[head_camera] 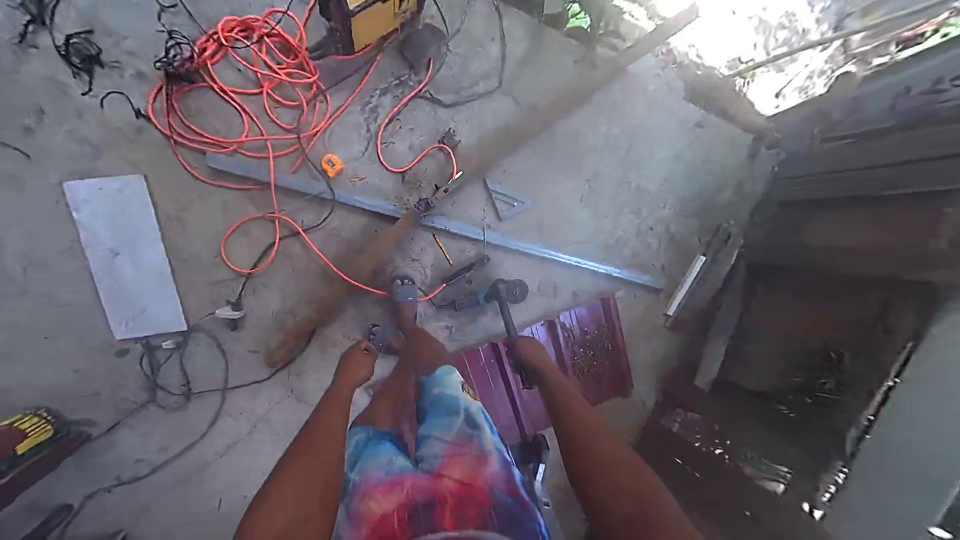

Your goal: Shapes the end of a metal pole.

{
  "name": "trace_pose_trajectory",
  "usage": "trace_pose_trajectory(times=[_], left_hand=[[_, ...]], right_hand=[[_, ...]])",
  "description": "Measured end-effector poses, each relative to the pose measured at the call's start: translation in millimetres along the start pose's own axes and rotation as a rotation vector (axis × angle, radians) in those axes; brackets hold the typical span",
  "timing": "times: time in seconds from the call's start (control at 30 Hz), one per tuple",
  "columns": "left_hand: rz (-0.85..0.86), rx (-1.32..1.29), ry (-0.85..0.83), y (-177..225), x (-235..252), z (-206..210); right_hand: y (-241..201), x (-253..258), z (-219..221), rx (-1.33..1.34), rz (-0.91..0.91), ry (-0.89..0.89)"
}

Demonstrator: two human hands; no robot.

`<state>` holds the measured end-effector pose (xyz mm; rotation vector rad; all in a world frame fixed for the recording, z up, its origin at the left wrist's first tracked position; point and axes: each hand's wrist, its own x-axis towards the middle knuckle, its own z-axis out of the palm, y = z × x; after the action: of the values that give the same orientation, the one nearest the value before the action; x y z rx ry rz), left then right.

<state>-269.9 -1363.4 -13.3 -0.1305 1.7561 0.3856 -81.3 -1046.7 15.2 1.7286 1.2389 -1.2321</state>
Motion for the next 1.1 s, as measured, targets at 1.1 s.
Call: trace_pose_trajectory(times=[1.1], left_hand=[[0.19, 0.391, 0.517, 55.5, 433.1, -83.8]], right_hand=[[-166.2, 383.1, 163.7, -0.097, -0.365, 0.412]])
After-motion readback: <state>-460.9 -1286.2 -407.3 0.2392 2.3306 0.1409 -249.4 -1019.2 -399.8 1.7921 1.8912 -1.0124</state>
